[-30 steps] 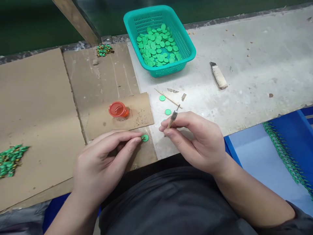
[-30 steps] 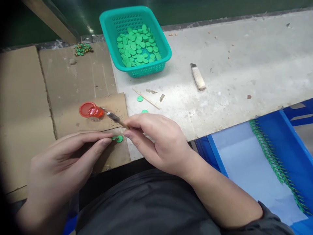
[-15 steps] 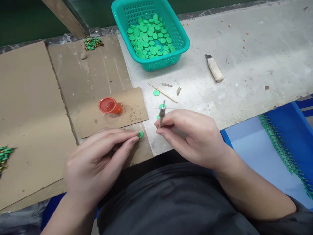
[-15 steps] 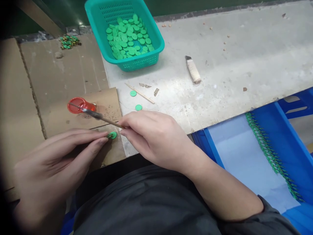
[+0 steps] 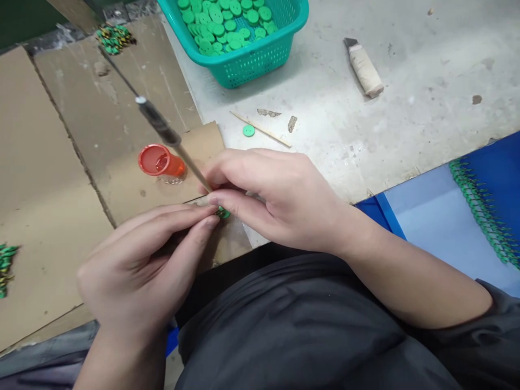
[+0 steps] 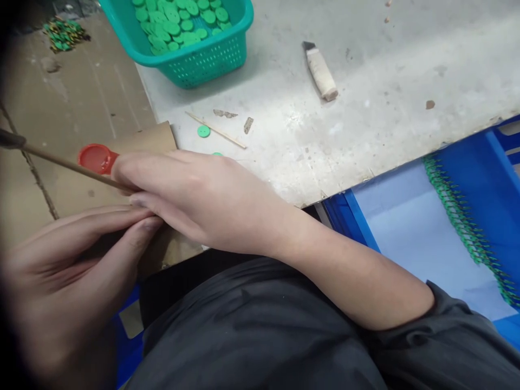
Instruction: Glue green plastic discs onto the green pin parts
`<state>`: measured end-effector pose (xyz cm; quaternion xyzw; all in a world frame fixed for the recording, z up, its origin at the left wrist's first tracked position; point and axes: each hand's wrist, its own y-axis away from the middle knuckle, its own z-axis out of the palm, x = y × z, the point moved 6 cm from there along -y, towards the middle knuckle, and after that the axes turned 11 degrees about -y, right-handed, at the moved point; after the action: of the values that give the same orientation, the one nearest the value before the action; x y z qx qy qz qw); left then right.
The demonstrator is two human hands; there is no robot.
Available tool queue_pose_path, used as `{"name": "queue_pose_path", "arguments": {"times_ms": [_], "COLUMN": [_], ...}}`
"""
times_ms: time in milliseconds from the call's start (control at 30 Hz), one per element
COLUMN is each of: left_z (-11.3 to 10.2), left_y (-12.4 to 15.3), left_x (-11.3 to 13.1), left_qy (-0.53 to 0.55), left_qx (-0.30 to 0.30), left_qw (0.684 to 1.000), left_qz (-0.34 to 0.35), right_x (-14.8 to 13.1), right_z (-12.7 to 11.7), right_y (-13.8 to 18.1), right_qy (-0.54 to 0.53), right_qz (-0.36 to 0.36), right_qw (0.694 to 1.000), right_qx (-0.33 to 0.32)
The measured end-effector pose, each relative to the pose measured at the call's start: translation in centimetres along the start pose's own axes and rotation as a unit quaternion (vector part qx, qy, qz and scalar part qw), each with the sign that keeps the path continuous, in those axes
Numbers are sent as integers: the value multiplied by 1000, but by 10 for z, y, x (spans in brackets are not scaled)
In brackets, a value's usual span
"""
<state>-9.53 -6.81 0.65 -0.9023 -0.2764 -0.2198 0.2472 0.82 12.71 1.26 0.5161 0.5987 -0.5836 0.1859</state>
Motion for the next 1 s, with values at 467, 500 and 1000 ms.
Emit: {"name": "queue_pose_path", "arguments": {"times_ms": [467, 500, 1000], "left_z": [-1, -1, 1], "left_y": [3, 2, -6], "left_x": [-8, -9, 4], "left_qy": [13, 14, -3], "left_qx": [2, 5, 17], "left_qw": [1000, 1000, 997], "left_qz": [-9, -4, 79], "right_x": [0, 0, -3], "right_z": [7, 9, 14], "right_y": [-1, -1, 12], "right_qy": [9, 13, -1], "right_qz": [28, 38, -66], "right_qw": [998, 997, 998], "right_qx": [-64, -69, -22]}}
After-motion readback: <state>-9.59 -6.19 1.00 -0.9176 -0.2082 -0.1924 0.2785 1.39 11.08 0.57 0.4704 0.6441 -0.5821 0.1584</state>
